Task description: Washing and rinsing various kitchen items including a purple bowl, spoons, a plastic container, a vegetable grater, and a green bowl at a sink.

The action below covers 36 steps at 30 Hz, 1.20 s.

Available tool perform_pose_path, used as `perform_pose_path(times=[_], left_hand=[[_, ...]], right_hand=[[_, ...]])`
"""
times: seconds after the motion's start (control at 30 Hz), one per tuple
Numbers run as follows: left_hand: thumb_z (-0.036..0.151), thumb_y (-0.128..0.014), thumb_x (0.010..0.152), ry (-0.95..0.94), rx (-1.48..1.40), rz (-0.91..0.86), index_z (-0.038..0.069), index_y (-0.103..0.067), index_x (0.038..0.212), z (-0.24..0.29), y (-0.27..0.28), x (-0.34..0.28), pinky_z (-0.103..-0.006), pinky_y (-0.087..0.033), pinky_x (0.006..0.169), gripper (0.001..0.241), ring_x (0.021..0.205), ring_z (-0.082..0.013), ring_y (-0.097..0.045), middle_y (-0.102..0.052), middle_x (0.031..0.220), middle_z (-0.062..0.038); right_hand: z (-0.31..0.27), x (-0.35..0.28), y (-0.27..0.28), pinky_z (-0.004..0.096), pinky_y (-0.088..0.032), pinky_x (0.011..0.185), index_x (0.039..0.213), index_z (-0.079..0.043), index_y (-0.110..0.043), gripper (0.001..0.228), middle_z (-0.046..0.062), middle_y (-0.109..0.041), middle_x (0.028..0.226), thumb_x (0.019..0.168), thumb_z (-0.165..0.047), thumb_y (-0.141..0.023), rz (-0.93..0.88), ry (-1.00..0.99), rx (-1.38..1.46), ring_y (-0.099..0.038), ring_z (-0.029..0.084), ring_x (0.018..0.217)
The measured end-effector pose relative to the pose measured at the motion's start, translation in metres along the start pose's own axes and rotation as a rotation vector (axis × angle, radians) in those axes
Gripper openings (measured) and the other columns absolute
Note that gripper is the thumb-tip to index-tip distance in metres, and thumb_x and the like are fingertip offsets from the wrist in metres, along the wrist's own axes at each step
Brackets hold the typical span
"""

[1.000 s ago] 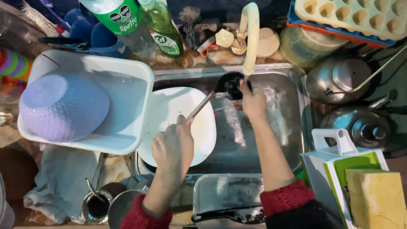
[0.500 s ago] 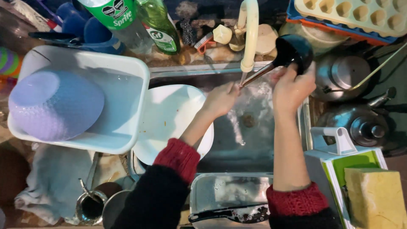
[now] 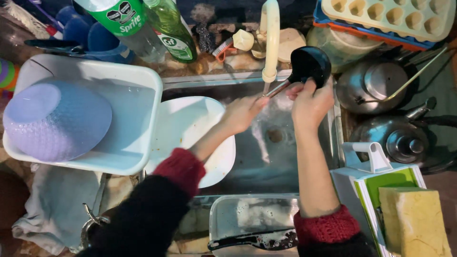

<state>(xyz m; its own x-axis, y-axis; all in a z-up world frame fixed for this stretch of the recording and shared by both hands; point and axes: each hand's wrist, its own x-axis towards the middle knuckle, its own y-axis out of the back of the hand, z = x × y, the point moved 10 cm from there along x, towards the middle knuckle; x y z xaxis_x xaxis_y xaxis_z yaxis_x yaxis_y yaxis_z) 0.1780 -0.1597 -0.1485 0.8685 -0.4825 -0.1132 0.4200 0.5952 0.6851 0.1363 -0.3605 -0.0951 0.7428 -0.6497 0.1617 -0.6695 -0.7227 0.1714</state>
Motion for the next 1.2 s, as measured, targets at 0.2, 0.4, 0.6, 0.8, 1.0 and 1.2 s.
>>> perform_pose_path(times=[0.2,0.4,0.6,0.8,1.0,1.2], left_hand=[[0.044,-0.040,0.108,-0.010,0.249,-0.049,0.009,-0.069,0.108,-0.031,0.061,-0.092,-0.0563,-0.051,0.071,0.045,0.082,-0.0452,-0.067,-0.073,0.089,-0.020],[0.044,-0.052,0.101,0.170,0.650,0.005,0.008,-0.073,0.100,0.020,0.139,-0.153,-0.0438,-0.055,0.048,0.042,0.052,-0.0339,-0.070,-0.069,0.060,-0.017],[0.041,-0.053,0.101,0.159,0.725,0.069,0.011,-0.074,0.079,0.046,0.164,-0.171,-0.0427,-0.054,0.049,0.043,0.052,-0.0319,-0.070,-0.070,0.060,-0.013],[0.042,-0.051,0.101,0.239,0.678,0.044,0.012,-0.075,0.075,0.038,0.168,-0.171,-0.0434,-0.055,0.053,0.046,0.054,-0.0334,-0.070,-0.070,0.061,-0.014],[0.044,-0.049,0.103,0.237,0.705,-0.009,0.012,-0.075,0.074,0.034,0.170,-0.170,-0.0444,-0.056,0.054,0.050,0.054,-0.0343,-0.070,-0.070,0.060,-0.015],[0.047,-0.049,0.104,0.133,0.487,-0.127,0.010,-0.074,0.064,-0.063,0.138,-0.158,-0.0469,-0.047,0.056,0.059,0.058,-0.0353,-0.063,-0.069,0.062,-0.016]], right_hand=[[0.075,-0.002,-0.006,0.036,-0.060,0.051,0.101,0.002,-0.058,0.012,0.014,-0.072,0.073,0.100,-0.009,-0.056,-0.090,-0.359,0.117,-0.073,0.022,0.058],[0.004,-0.028,-0.036,0.049,-0.056,0.076,0.108,-0.004,-0.071,0.041,0.019,-0.076,0.095,0.071,-0.019,-0.083,-0.192,0.173,-0.623,-0.072,0.039,0.089],[0.047,-0.047,-0.083,0.051,-0.055,0.080,0.100,-0.008,-0.076,0.059,0.020,-0.074,0.096,0.071,-0.058,-0.088,-0.561,0.016,-1.032,-0.070,0.040,0.092],[0.055,-0.052,-0.101,0.050,-0.056,0.081,0.111,-0.006,-0.075,0.051,0.022,-0.074,0.093,0.077,-0.043,-0.083,-0.690,0.199,-0.944,-0.071,0.041,0.090],[0.035,-0.046,-0.099,0.051,-0.053,0.083,0.112,-0.008,-0.075,0.037,0.024,-0.072,0.099,0.081,-0.028,-0.079,-0.726,0.171,-0.852,-0.069,0.042,0.094],[0.040,-0.036,-0.111,0.037,-0.052,0.093,0.118,-0.002,-0.076,0.034,0.016,-0.076,0.109,0.091,-0.017,-0.061,-0.877,0.006,-0.030,-0.072,0.026,0.102]])
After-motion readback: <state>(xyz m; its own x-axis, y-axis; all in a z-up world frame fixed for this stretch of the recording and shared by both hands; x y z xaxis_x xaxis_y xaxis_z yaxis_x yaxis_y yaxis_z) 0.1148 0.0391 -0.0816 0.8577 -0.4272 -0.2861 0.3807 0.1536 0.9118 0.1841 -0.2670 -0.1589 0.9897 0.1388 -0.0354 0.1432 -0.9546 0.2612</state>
